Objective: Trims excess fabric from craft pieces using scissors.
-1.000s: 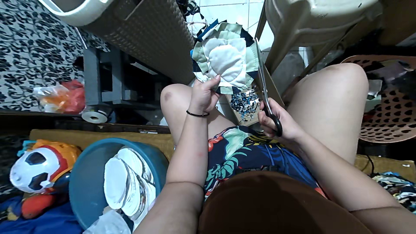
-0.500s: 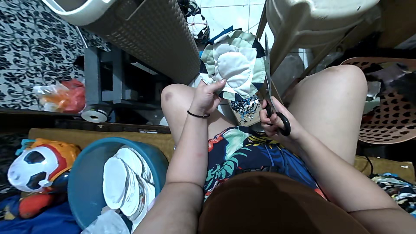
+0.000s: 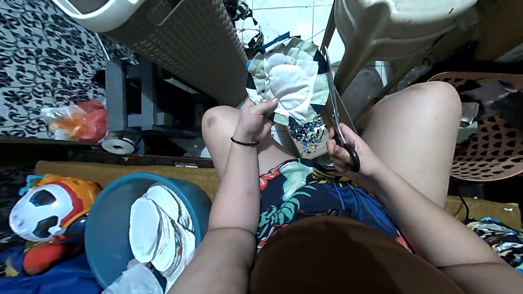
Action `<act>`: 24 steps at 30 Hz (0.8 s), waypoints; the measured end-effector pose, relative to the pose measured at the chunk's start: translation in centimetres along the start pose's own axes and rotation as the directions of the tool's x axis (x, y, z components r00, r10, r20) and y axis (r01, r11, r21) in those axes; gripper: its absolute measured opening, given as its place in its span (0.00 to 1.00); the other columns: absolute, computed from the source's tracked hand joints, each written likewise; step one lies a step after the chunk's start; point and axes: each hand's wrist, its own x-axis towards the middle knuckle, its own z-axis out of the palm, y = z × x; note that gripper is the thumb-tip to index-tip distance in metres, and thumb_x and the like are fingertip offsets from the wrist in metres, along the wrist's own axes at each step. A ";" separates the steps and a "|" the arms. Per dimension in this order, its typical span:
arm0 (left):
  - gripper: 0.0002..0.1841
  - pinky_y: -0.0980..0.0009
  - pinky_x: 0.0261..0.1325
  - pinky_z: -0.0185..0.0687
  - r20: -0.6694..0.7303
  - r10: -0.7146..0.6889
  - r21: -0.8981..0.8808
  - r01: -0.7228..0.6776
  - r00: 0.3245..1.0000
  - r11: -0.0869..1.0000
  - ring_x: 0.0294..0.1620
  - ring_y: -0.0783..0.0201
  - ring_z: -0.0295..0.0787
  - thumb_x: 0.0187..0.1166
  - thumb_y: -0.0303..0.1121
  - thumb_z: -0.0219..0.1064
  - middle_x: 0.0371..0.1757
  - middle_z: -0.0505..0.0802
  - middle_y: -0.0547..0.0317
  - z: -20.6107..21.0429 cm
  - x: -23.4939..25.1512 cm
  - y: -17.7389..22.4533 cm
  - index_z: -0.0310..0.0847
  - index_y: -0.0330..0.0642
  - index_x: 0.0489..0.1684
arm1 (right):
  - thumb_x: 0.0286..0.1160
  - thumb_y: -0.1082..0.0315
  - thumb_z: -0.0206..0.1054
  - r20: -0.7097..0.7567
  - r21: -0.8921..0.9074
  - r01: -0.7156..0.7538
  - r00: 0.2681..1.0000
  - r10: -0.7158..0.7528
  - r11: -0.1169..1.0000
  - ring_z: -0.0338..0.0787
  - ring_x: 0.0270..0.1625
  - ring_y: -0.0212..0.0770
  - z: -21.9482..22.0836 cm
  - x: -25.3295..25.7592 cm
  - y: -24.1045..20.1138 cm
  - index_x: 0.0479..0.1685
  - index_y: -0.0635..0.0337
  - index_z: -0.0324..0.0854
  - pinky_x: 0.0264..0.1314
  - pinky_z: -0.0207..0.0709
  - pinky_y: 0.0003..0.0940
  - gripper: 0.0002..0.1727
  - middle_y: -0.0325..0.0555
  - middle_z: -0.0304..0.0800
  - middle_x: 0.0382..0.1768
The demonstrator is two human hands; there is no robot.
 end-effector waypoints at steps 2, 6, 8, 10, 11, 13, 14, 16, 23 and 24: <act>0.14 0.61 0.51 0.93 -0.003 0.006 0.000 -0.006 1.000 1.000 0.45 0.63 0.94 0.80 0.17 0.53 0.46 0.93 0.58 -0.1 0.1 0.1 0.70 0.44 0.57 | 0.70 0.48 0.76 -0.002 -0.027 -0.012 1.000 0.012 1.000 0.69 0.13 0.23 -0.1 0.0 0.0 0.54 0.47 0.64 0.15 0.68 0.16 0.27 0.30 0.73 0.20; 0.13 0.62 0.51 0.93 -0.012 0.006 -0.011 -0.006 1.000 1.000 0.45 0.63 0.94 0.81 0.16 0.53 0.45 0.93 0.57 -0.1 0.2 0.2 0.71 0.44 0.56 | 0.75 0.56 0.72 -0.004 -0.042 -0.012 1.000 0.012 0.999 0.69 0.12 0.23 0.1 0.0 0.2 0.54 0.48 0.63 0.16 0.69 0.16 0.21 0.30 0.72 0.19; 0.13 0.62 0.51 0.93 -0.023 0.007 -0.013 -0.008 1.000 1.000 0.44 0.63 0.94 0.81 0.16 0.53 0.45 0.93 0.58 -0.1 0.2 0.1 0.71 0.44 0.55 | 0.76 0.60 0.70 -0.001 -0.041 -0.020 1.000 0.020 0.999 0.70 0.13 0.23 0.1 -0.1 0.2 0.55 0.48 0.63 0.16 0.68 0.16 0.19 0.31 0.74 0.19; 0.14 0.62 0.52 0.93 -0.026 0.017 -0.012 -0.018 1.000 1.000 0.45 0.64 0.94 0.80 0.16 0.53 0.45 0.93 0.59 -0.2 0.3 0.1 0.71 0.44 0.55 | 0.73 0.55 0.73 0.027 -0.043 -0.022 0.999 0.023 0.999 0.70 0.13 0.22 0.0 -0.1 0.1 0.55 0.47 0.63 0.16 0.69 0.16 0.23 0.30 0.74 0.19; 0.14 0.62 0.52 0.93 -0.026 0.019 -0.014 -0.019 0.999 1.000 0.45 0.64 0.94 0.80 0.15 0.53 0.46 0.93 0.58 -0.2 0.2 0.1 0.71 0.44 0.55 | 0.70 0.49 0.76 0.053 -0.024 -0.014 0.998 0.016 1.000 0.71 0.14 0.22 -0.1 -0.1 0.2 0.55 0.47 0.63 0.17 0.69 0.16 0.27 0.29 0.74 0.20; 0.14 0.62 0.52 0.93 -0.022 0.017 -0.021 -0.018 1.000 1.000 0.46 0.63 0.94 0.80 0.15 0.53 0.46 0.93 0.58 -0.2 0.2 0.0 0.72 0.44 0.55 | 0.61 0.35 0.79 0.103 0.066 0.010 0.994 -0.017 0.998 0.69 0.16 0.21 -0.4 -0.2 0.6 0.56 0.44 0.64 0.18 0.66 0.16 0.36 0.28 0.72 0.22; 0.14 0.62 0.52 0.92 -0.012 0.015 -0.027 -0.016 1.000 1.000 0.46 0.63 0.94 0.80 0.15 0.53 0.46 0.93 0.58 -0.2 0.2 -0.1 0.72 0.44 0.55 | 0.58 0.33 0.79 0.114 0.086 0.024 0.993 -0.034 0.996 0.68 0.16 0.21 -0.4 -0.2 0.7 0.55 0.43 0.65 0.17 0.65 0.16 0.37 0.28 0.71 0.23; 0.15 0.61 0.52 0.93 -0.001 0.010 -0.034 -0.010 1.000 0.999 0.46 0.63 0.94 0.79 0.15 0.53 0.46 0.93 0.57 -0.1 0.1 -0.2 0.71 0.44 0.57 | 0.58 0.32 0.79 0.116 0.078 0.042 0.992 -0.051 0.996 0.68 0.16 0.21 -0.5 -0.1 0.6 0.55 0.44 0.64 0.17 0.66 0.16 0.38 0.29 0.71 0.22; 0.14 0.63 0.50 0.93 0.036 -0.026 -0.028 0.027 0.999 0.999 0.43 0.64 0.95 0.80 0.16 0.52 0.43 0.94 0.59 0.6 -0.2 -0.4 0.72 0.44 0.54 | 0.58 0.30 0.77 0.080 0.044 0.092 0.992 -0.095 0.995 0.68 0.15 0.22 -0.4 0.1 0.4 0.56 0.44 0.63 0.16 0.66 0.16 0.39 0.29 0.72 0.23; 0.14 0.63 0.50 0.93 0.043 -0.026 -0.033 0.027 0.999 0.999 0.43 0.64 0.95 0.81 0.16 0.52 0.43 0.94 0.59 0.6 -0.2 -0.5 0.72 0.44 0.54 | 0.58 0.30 0.78 0.071 0.050 0.092 0.993 -0.095 0.995 0.68 0.15 0.22 -0.4 0.2 0.4 0.56 0.44 0.63 0.16 0.66 0.16 0.39 0.29 0.72 0.23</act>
